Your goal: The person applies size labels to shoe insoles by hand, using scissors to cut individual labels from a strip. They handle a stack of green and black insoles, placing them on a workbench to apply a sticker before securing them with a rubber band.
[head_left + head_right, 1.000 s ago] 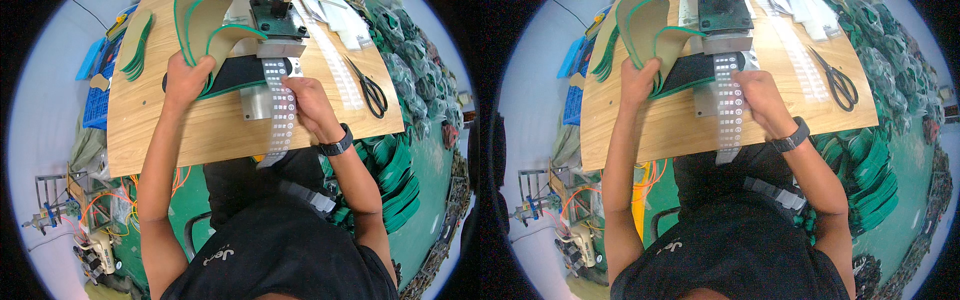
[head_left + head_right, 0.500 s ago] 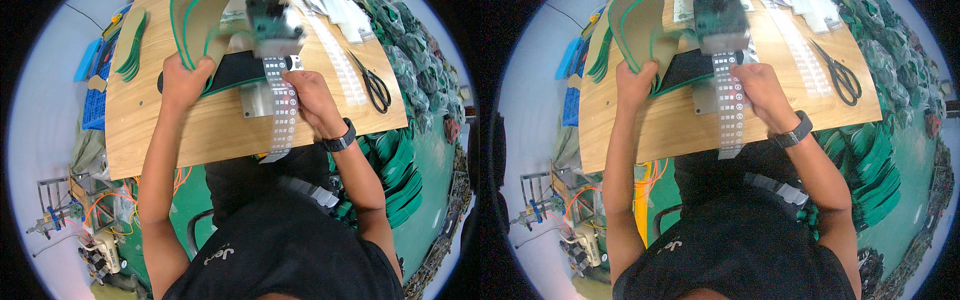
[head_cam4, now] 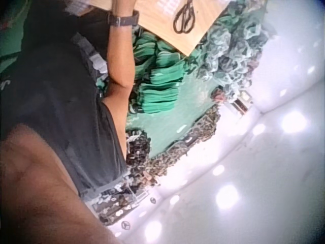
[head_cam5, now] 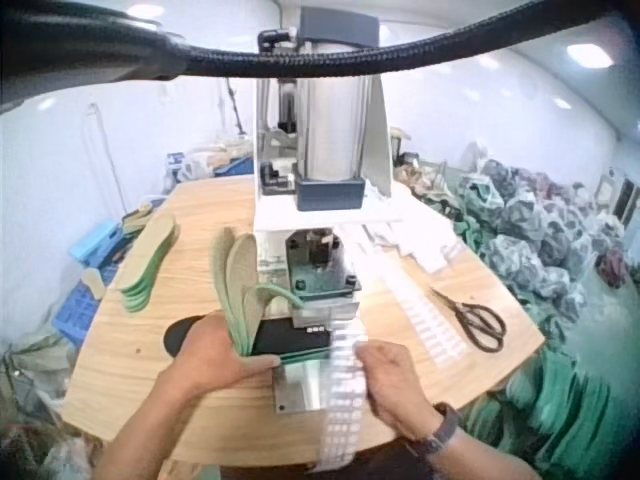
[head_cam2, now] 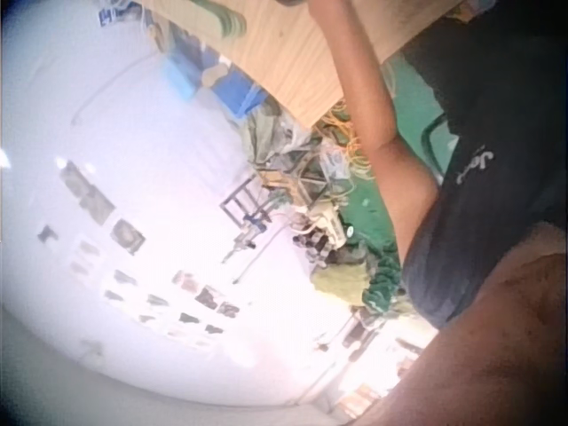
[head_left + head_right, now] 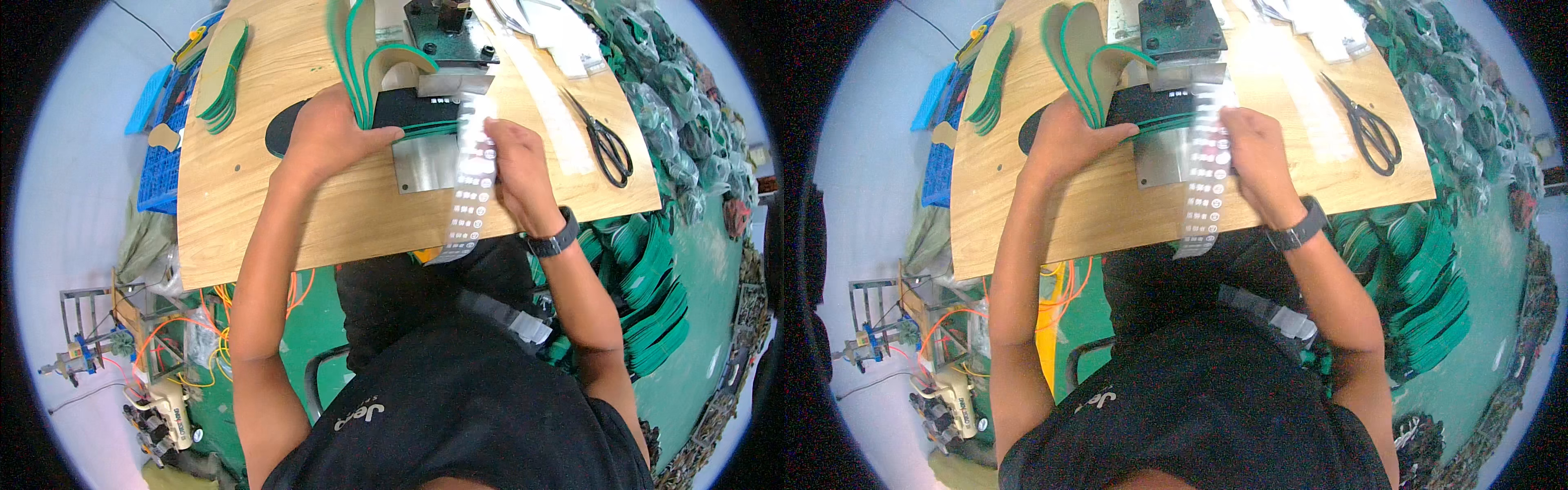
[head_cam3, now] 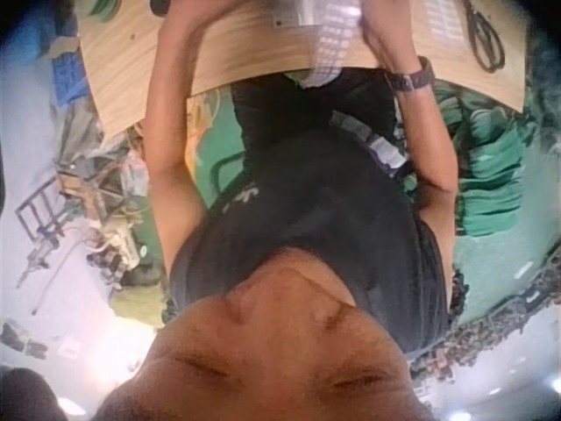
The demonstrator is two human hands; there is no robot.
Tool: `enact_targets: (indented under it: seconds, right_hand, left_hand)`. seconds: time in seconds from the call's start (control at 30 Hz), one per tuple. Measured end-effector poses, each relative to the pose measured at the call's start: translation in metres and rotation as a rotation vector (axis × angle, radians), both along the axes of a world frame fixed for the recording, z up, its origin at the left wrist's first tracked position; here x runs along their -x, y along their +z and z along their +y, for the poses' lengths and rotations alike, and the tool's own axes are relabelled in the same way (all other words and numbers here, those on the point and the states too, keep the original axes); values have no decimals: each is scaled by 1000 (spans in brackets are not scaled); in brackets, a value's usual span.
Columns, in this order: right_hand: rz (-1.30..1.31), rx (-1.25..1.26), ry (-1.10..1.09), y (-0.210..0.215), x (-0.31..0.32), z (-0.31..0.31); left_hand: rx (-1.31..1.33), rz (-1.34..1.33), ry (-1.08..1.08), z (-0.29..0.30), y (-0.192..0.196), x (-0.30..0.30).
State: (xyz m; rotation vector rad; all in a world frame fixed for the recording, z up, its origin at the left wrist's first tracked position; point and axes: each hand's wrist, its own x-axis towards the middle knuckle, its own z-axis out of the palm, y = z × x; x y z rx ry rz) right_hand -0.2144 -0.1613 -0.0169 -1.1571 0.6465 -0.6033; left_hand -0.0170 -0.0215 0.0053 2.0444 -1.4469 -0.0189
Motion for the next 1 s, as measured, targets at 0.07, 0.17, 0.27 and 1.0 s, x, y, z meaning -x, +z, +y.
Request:
enact_targets:
  seconds: [0.07, 0.17, 0.27, 1.0]
  right_hand:
    - [-76, -65, -172, -2, 6, -3]
    - [-59, -126, -91, -1, 10, -11]
    - [92, -83, 147, 2, -5, -10]
    - [233, -23, 173, 1, -15, 0]
  left_hand:
    - [-34, 20, 48, 2, -1, -1]
    - [62, 277, 96, 2, 7, -2]
    - [310, 469, 190, 7, 7, -6]
    - [244, 441, 223, 14, 11, 3]
